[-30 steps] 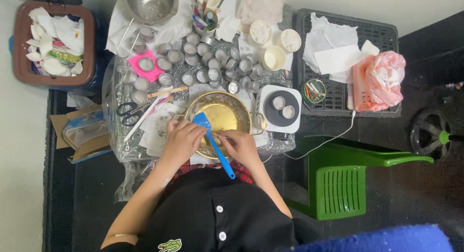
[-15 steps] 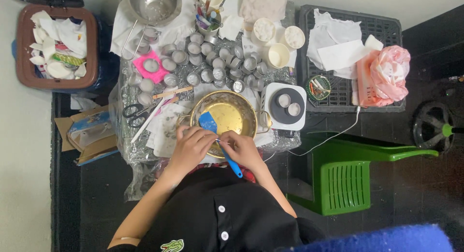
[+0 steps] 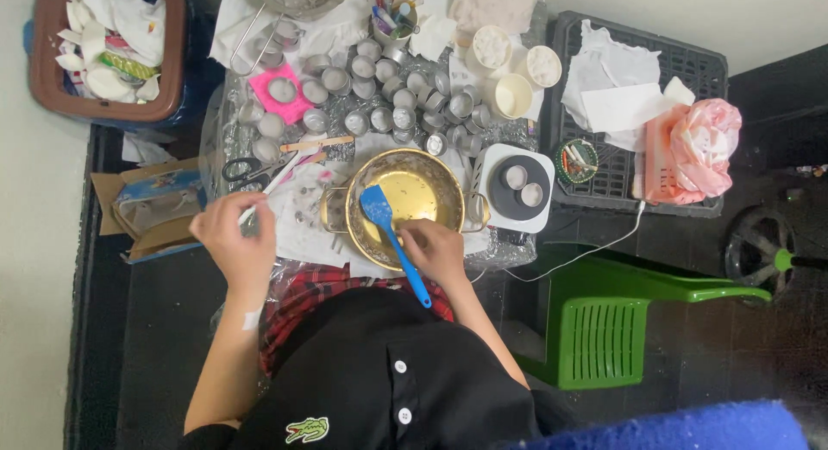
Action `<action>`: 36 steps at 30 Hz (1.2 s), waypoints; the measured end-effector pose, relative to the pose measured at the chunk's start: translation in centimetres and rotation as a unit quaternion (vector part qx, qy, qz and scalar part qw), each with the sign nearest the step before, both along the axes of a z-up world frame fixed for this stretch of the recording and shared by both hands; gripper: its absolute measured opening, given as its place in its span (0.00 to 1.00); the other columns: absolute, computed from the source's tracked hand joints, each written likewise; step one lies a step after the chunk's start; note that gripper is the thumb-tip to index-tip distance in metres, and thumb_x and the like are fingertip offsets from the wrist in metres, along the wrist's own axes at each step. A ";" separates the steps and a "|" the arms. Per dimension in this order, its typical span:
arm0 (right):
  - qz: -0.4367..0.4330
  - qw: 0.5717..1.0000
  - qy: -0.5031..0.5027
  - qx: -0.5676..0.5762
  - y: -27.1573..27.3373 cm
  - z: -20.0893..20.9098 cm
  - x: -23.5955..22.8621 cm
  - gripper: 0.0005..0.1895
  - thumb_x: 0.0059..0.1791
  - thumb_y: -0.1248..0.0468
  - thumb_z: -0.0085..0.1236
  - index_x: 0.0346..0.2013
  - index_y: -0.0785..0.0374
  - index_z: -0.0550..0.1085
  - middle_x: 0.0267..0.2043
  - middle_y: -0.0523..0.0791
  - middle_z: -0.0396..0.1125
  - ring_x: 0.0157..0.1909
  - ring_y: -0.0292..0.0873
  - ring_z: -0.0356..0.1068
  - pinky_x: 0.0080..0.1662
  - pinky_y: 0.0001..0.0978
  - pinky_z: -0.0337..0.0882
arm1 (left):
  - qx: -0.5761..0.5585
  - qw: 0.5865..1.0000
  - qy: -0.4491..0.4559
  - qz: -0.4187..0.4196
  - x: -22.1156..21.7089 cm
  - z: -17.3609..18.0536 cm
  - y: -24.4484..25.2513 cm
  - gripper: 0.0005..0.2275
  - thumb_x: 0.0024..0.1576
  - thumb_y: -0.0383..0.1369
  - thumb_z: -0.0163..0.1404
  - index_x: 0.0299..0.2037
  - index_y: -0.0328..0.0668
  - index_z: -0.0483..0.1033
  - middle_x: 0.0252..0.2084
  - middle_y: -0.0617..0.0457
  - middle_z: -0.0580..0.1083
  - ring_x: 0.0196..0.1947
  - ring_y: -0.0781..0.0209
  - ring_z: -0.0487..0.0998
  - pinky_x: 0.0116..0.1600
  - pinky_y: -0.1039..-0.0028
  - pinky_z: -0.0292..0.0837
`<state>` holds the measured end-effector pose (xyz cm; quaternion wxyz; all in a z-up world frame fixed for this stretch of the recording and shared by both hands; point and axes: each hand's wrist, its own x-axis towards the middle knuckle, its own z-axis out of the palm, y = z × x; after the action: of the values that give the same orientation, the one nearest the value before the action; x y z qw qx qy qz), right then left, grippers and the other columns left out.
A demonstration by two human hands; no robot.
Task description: Preparing wicks and placing them into metal candle tins.
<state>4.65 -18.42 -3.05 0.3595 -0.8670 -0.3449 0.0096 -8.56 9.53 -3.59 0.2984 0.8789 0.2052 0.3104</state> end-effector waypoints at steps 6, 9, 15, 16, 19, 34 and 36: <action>-0.028 0.999 0.026 -0.013 -0.1 -0.1 -0.3 0.04 0.51 0.61 0.62 0.36 0.57 0.80 0.29 0.41 0.75 0.28 0.39 0.76 0.32 0.30 0.71 | 0.047 0.992 0.042 0.105 -0.3 -3.5 -0.5 0.04 0.61 0.32 0.61 0.40 0.49 0.78 0.40 0.59 0.77 0.46 0.59 0.75 0.59 0.65 0.53; -0.029 0.998 0.046 -0.020 0.0 0.3 -0.6 0.04 0.52 0.62 0.60 0.37 0.57 0.80 0.30 0.40 0.77 0.28 0.37 0.77 0.31 0.29 0.71 | 0.036 0.993 0.085 0.071 -0.1 -3.9 -2.4 0.02 0.60 0.33 0.61 0.38 0.52 0.81 0.42 0.63 0.78 0.45 0.60 0.73 0.58 0.62 0.51; -0.017 0.998 0.051 0.027 -0.5 -0.3 -1.0 0.05 0.53 0.62 0.59 0.40 0.59 0.79 0.32 0.42 0.76 0.32 0.37 0.78 0.34 0.28 0.74 | 0.134 0.989 0.054 0.035 0.4 -3.9 -4.2 0.09 0.55 0.33 0.63 0.46 0.49 0.84 0.57 0.58 0.71 0.61 0.55 0.67 0.66 0.58 0.50; -0.018 0.998 0.050 0.029 -0.4 -0.6 -0.9 0.05 0.53 0.62 0.59 0.40 0.59 0.79 0.32 0.42 0.76 0.32 0.37 0.78 0.34 0.28 0.74 | 0.135 0.989 0.052 0.035 0.8 -4.0 -4.1 0.09 0.55 0.33 0.63 0.46 0.49 0.84 0.57 0.58 0.71 0.61 0.55 0.67 0.66 0.58 0.50; -0.022 0.999 0.030 0.029 -0.7 -1.1 -1.1 0.05 0.53 0.63 0.59 0.41 0.59 0.80 0.32 0.43 0.76 0.31 0.39 0.78 0.33 0.29 0.73 | 0.132 0.990 0.040 -0.018 1.4 -4.8 -4.2 0.09 0.51 0.33 0.64 0.40 0.47 0.82 0.56 0.58 0.73 0.58 0.53 0.67 0.65 0.56 0.52; -0.045 0.995 0.020 0.087 -1.7 -0.7 -1.5 0.06 0.53 0.61 0.59 0.41 0.56 0.80 0.35 0.43 0.76 0.27 0.39 0.73 0.32 0.30 0.70 | -0.145 0.987 -0.017 -0.060 2.7 -6.0 -1.2 0.04 0.61 0.25 0.61 0.44 0.38 0.82 0.38 0.48 0.80 0.34 0.64 0.79 0.37 0.76 0.71; -0.049 0.993 0.056 0.091 -1.7 -0.6 -1.5 0.06 0.53 0.61 0.58 0.42 0.56 0.79 0.36 0.42 0.76 0.25 0.38 0.71 0.31 0.30 0.69 | -0.268 0.960 -0.059 -0.049 2.6 -7.8 0.3 0.04 0.65 0.24 0.58 0.47 0.33 0.80 0.42 0.52 0.80 0.38 0.72 0.77 0.43 0.81 0.69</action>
<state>3.14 -20.13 -3.64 0.4556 -0.8447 -0.2809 0.0095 -5.97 9.85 -11.35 0.5491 0.7562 0.2193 0.2802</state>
